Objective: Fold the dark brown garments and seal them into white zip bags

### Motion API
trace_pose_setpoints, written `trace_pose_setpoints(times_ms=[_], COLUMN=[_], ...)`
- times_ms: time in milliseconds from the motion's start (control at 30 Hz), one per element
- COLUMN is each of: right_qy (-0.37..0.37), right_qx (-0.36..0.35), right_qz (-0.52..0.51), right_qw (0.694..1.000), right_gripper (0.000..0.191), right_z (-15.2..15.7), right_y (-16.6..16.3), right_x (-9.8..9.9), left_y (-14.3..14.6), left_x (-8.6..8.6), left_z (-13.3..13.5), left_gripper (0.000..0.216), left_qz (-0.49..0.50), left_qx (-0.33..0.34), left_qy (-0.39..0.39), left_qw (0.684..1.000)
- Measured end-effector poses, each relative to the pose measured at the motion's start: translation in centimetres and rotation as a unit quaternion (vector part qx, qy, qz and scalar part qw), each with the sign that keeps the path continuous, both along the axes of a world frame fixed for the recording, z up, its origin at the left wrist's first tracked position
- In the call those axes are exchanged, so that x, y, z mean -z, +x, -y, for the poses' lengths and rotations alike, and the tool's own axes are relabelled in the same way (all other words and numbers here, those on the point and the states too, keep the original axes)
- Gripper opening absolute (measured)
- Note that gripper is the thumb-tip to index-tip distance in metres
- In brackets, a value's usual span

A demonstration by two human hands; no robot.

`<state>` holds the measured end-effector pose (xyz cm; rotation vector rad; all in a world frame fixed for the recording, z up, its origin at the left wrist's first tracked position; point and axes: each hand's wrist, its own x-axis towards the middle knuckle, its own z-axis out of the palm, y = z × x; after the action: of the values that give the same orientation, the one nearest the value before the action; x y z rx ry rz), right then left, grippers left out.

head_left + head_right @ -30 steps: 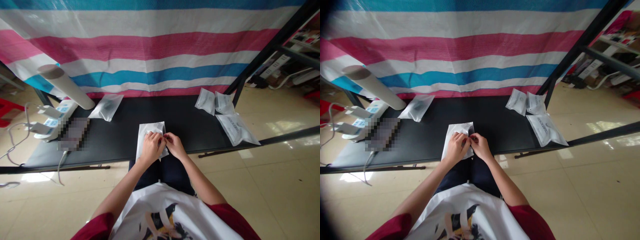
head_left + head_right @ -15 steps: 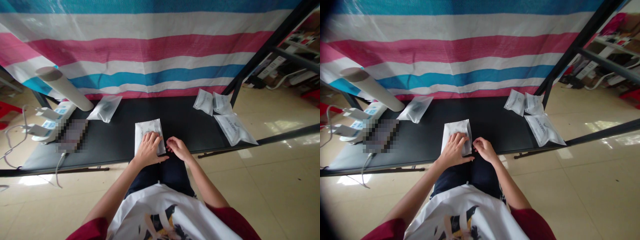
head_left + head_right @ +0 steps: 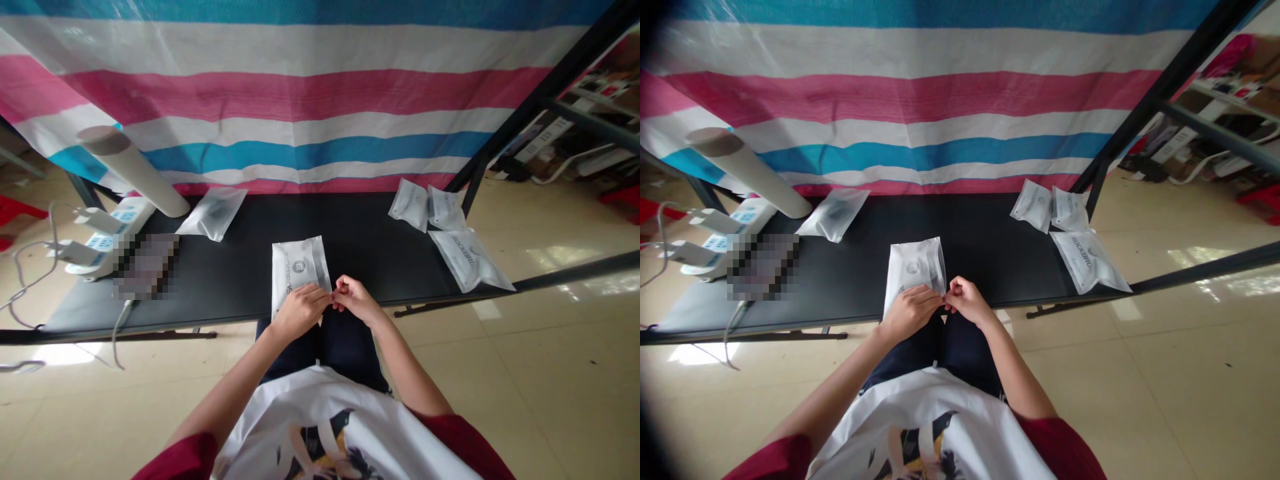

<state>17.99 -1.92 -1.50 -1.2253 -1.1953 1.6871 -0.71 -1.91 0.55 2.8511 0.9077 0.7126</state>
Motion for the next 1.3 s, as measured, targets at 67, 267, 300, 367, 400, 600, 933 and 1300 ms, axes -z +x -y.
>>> trace_pose_setpoints(times_ms=[67, 267, 300, 367, 400, 600, 933, 1300], right_qy=[-0.011, 0.032, 0.042, 0.067, 0.081, 0.144, 0.146, 0.169], right_qx=[0.014, 0.065, 0.078, 0.109, 0.125, 0.194, 0.194, 0.202], right_qz=[-0.017, 0.006, 0.015, 0.024, 0.026, 0.096, -0.004, 0.047], right_qw=[1.000, 0.997, 0.996, 0.991, 0.989, 0.966, 0.970, 0.963], right_gripper=[0.045, 0.043, 0.042, 0.042, 0.042, 0.043, 0.039, 0.036], right_z=[0.1, -1.7, -2.4, -3.9, -4.6, -7.2, -5.8, -4.6], right_y=[-0.1, -0.4, -0.4, -0.2, -0.2, -0.4, 0.3, -0.4], right_x=[-0.2, -0.2, 0.0, 0.6, 1.0, 2.4, 2.2, 2.8], left_y=[0.1, 0.8, 0.9, 1.0, 1.0, 0.1, -4.8, -9.0], left_x=[-0.1, -1.1, -1.4, -2.0, -2.3, -1.8, 2.7, 4.1], left_z=[0.3, 2.9, 3.5, 4.9, 5.5, 6.5, -0.5, -11.8], left_gripper=[0.025, 0.021, 0.019, 0.017, 0.016, 0.016, 0.038, 0.067], left_qz=[0.013, 0.095, 0.105, 0.118, 0.121, 0.129, -0.036, -0.073], left_qx=[0.008, 0.012, 0.018, 0.031, 0.036, -0.012, -0.189, -0.345], left_qy=[0.000, -0.004, -0.009, -0.024, -0.033, -0.070, -0.082, -0.081], left_qw=[1.000, 0.995, 0.994, 0.992, 0.991, 0.989, 0.978, 0.932])
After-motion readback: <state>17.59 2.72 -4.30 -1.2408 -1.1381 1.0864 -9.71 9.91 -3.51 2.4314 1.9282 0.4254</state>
